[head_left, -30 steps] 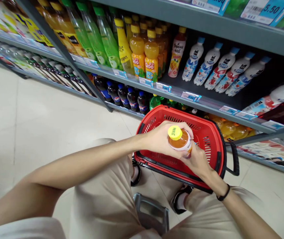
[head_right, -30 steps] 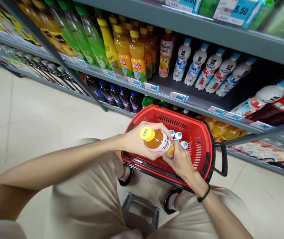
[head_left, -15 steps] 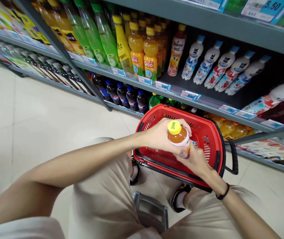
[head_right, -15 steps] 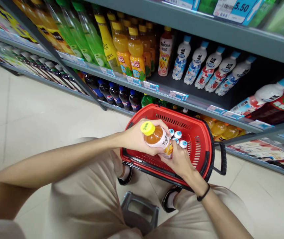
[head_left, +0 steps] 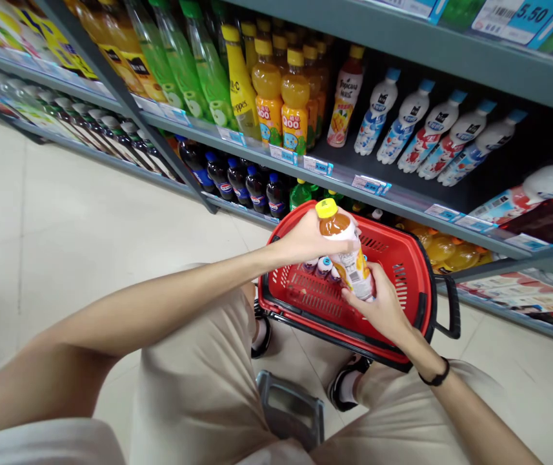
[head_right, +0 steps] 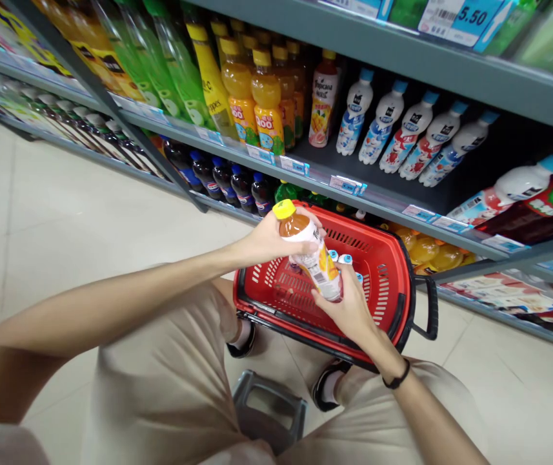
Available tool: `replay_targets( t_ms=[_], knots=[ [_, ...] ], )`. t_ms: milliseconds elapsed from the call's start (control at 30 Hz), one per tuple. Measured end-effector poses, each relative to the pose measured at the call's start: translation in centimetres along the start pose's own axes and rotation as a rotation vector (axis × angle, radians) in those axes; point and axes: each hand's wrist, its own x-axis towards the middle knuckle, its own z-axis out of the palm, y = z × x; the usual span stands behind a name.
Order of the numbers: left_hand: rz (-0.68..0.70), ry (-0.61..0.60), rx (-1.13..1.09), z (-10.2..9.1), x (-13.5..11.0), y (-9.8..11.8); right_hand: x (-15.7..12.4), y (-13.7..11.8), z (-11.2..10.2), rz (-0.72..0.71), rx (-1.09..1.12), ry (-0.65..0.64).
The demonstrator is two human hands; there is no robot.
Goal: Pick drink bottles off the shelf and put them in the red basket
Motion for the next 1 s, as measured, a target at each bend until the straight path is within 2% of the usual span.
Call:
replay_targets(
  t_ms=[133, 300, 400, 533, 733, 900, 1000],
  knots=[
    [-0.062, 0.055, -0.054, -0.9, 0.5, -0.5, 0.3, 0.1, -0.3, 0.102, 0.261, -0.046],
    [-0.048, 0.061, -0.085, -1.3, 0.6, -0.7, 0.5, -0.4, -0.6, 0.263, 0.523, -0.011],
    [-0.049, 0.072, -0.119, -1.3, 0.6, -0.6, 0.6, -1.1, -1.3, 0.356, 0.619, -0.122],
    [-0.029, 0.084, -0.2, -1.3, 0.5, -0.5, 0.4, -1.9, -1.9, 0.356, 0.804, -0.304],
    [-0.037, 0.015, -0.275, -1.6, 0.1, -0.4, 0.2, -2.3, -2.4, 0.422, 0.964, -0.419],
    [0.013, 0.064, -0.263, -1.1, 0.2, -0.3, 0.8, -2.8, -3.1, 0.526, 0.973, -0.342],
    [0.063, 0.16, -0.249, -0.7, 0.5, 0.0, 1.2, -2.8, -2.7, 0.446, 0.999, -0.245]
  ],
)
